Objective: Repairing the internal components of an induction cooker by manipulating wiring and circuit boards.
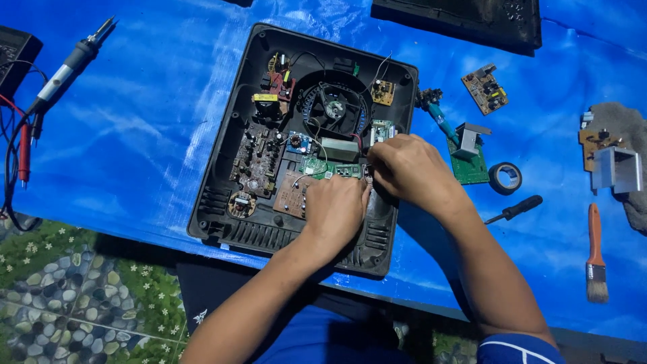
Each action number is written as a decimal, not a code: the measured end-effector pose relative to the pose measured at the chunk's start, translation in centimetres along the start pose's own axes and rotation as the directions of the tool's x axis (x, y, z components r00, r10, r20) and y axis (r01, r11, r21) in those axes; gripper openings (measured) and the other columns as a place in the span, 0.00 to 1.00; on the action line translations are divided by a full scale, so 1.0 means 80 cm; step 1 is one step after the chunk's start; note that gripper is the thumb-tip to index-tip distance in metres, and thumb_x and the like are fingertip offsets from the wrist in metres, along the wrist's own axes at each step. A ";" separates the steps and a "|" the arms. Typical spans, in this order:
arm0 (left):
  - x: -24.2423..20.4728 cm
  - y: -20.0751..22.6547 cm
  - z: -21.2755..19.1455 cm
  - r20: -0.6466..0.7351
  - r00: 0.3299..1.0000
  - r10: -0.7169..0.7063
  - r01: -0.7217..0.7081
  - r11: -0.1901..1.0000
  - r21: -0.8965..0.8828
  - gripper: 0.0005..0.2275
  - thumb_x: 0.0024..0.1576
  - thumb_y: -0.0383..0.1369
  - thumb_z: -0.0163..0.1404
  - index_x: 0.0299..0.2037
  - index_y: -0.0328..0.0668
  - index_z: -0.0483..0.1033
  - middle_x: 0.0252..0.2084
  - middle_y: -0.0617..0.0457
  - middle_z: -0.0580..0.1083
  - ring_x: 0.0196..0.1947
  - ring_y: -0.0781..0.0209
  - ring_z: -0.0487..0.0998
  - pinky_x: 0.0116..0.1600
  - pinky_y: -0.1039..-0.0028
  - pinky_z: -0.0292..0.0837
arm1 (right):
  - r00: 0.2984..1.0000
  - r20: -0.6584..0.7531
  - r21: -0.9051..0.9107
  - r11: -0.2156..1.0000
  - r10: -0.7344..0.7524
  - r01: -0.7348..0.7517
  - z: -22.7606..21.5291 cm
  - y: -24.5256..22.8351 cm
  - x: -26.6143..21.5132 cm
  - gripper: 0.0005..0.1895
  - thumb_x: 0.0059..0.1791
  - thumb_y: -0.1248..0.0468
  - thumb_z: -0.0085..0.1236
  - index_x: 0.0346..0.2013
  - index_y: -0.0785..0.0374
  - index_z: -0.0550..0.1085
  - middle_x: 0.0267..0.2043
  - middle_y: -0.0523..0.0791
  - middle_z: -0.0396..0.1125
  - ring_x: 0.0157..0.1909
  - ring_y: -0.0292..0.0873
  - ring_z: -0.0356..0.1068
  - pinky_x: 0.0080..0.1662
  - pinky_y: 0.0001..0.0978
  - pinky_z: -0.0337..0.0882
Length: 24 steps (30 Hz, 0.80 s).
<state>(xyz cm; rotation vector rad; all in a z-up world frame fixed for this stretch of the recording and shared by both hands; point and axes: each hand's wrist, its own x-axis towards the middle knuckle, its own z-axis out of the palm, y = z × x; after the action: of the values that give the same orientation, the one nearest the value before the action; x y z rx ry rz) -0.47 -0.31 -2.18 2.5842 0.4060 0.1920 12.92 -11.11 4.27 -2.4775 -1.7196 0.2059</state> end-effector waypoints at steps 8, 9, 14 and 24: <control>0.000 0.000 -0.002 -0.004 1.000 0.012 -0.012 1.000 -0.009 0.15 0.58 0.39 0.48 0.24 0.47 0.84 0.17 0.40 0.75 0.24 0.31 0.81 0.27 0.53 0.76 | 0.999 0.035 0.002 1.000 0.003 -0.003 -0.001 -0.002 -0.003 0.08 0.46 0.62 0.67 0.37 0.60 0.83 0.37 0.49 0.78 0.43 0.50 0.79 0.46 0.38 0.76; 0.000 -0.001 0.000 -0.002 1.000 0.009 -0.009 1.000 -0.010 0.15 0.58 0.39 0.48 0.24 0.47 0.84 0.17 0.40 0.75 0.24 0.31 0.81 0.27 0.53 0.76 | 0.999 0.038 0.004 1.000 0.001 -0.002 -0.003 -0.004 -0.003 0.08 0.46 0.62 0.67 0.37 0.60 0.83 0.37 0.49 0.78 0.43 0.50 0.79 0.46 0.38 0.76; -0.001 -0.002 0.002 0.008 1.000 0.004 -0.004 1.000 -0.022 0.15 0.59 0.39 0.47 0.25 0.46 0.84 0.19 0.39 0.76 0.25 0.30 0.82 0.28 0.51 0.76 | 0.999 0.030 -0.091 0.995 -0.025 0.027 0.002 -0.006 -0.007 0.08 0.45 0.58 0.67 0.36 0.57 0.84 0.38 0.46 0.79 0.45 0.48 0.78 0.46 0.37 0.74; -0.002 0.001 -0.001 0.028 1.000 0.002 -0.001 0.998 -0.058 0.15 0.60 0.37 0.48 0.27 0.41 0.84 0.20 0.36 0.76 0.25 0.28 0.81 0.29 0.49 0.77 | 0.987 -0.099 -0.219 0.971 -0.125 0.101 0.021 0.000 -0.010 0.11 0.40 0.56 0.70 0.32 0.56 0.83 0.34 0.43 0.77 0.41 0.46 0.76 0.41 0.36 0.70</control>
<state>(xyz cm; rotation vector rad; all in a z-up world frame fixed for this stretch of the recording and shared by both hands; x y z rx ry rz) -0.62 -0.38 -2.12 2.5277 0.3828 0.1651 12.36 -11.85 2.68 -2.4666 -1.9187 -0.1336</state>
